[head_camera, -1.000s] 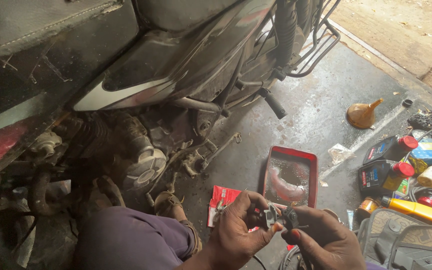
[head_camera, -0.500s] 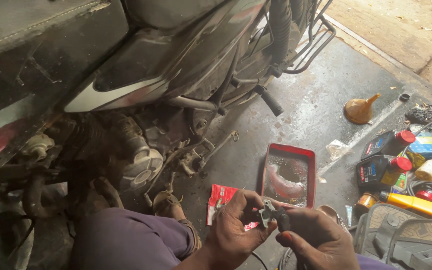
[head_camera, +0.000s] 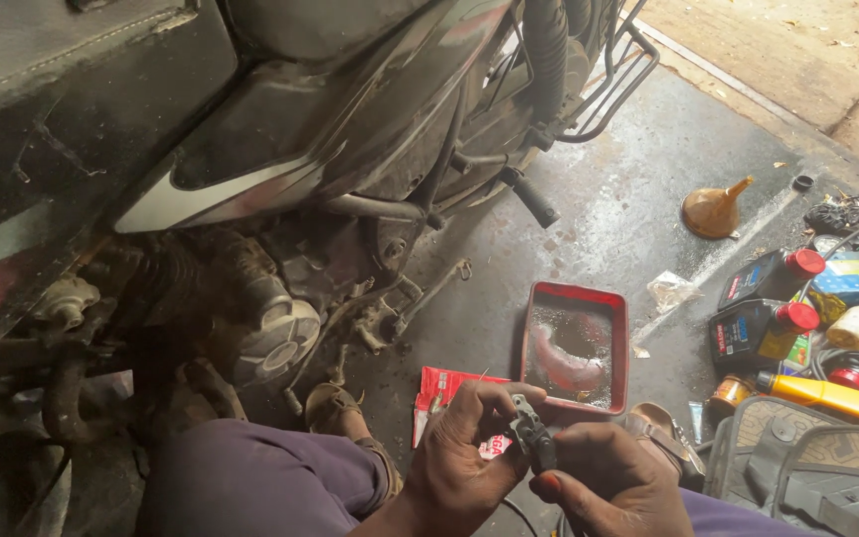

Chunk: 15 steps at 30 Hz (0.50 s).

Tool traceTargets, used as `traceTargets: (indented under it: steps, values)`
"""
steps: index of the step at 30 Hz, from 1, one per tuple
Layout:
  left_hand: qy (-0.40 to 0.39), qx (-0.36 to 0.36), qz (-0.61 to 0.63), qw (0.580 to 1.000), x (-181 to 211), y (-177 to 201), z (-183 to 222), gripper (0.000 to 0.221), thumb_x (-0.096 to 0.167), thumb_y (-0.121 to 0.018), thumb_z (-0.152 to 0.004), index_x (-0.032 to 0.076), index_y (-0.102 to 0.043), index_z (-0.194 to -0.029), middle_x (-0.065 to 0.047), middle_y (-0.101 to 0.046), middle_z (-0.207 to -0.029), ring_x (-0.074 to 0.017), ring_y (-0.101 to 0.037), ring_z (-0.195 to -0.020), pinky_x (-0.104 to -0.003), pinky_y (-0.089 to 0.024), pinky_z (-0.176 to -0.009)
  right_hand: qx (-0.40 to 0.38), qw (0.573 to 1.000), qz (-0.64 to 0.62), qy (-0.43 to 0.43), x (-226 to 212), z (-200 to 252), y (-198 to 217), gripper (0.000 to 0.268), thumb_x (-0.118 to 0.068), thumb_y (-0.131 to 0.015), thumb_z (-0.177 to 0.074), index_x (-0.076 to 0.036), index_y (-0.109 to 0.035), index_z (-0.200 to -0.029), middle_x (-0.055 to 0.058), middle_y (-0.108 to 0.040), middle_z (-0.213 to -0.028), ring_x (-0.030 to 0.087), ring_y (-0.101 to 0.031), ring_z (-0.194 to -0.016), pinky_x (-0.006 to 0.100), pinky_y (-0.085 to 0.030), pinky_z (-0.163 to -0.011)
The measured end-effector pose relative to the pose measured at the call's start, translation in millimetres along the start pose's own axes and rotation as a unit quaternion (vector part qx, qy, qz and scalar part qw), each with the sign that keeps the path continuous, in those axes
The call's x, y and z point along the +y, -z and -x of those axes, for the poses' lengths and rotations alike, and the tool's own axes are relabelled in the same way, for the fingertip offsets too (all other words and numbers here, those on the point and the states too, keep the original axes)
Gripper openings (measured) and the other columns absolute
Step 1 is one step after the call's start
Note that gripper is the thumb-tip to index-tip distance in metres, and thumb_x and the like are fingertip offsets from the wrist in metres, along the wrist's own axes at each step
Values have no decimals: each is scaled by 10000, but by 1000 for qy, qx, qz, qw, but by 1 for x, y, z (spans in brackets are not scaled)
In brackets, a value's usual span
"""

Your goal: Inspecting and cleaning a motorcycle fuel tap or carburetor component using a screwdriver.

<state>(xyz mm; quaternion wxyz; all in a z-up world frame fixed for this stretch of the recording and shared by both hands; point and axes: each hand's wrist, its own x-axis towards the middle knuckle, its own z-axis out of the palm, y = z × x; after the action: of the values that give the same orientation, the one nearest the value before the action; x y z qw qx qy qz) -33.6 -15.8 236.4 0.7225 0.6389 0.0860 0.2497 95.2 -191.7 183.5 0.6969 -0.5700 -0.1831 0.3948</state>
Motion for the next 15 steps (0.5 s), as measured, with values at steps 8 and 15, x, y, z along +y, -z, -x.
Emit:
traceTargets:
  steps: [8, 15]
  values:
    - [-68, 2, -83, 994, -5, 2, 1, 331, -38, -738, -942, 37, -466, -1116, -193, -719, -1249, -259, -767, -1151, -363, -643, -969, 27, 998, 62, 13, -12, -1, -9, 358, 40, -839, -725, 79, -721, -1060, 205, -827, -972, 226, -787, -895, 386, -646, -779]
    - [-82, 15, -113, 990, -6, 2, 2, 360, -21, -777, -910, 30, -490, -1122, -170, -743, -1149, -246, -786, -1081, -346, -646, -929, 24, 988, 151, -19, -30, -2, -11, 333, -97, -843, -759, 46, -732, -1038, 178, -862, -862, 203, -810, -777, 352, -652, -720]
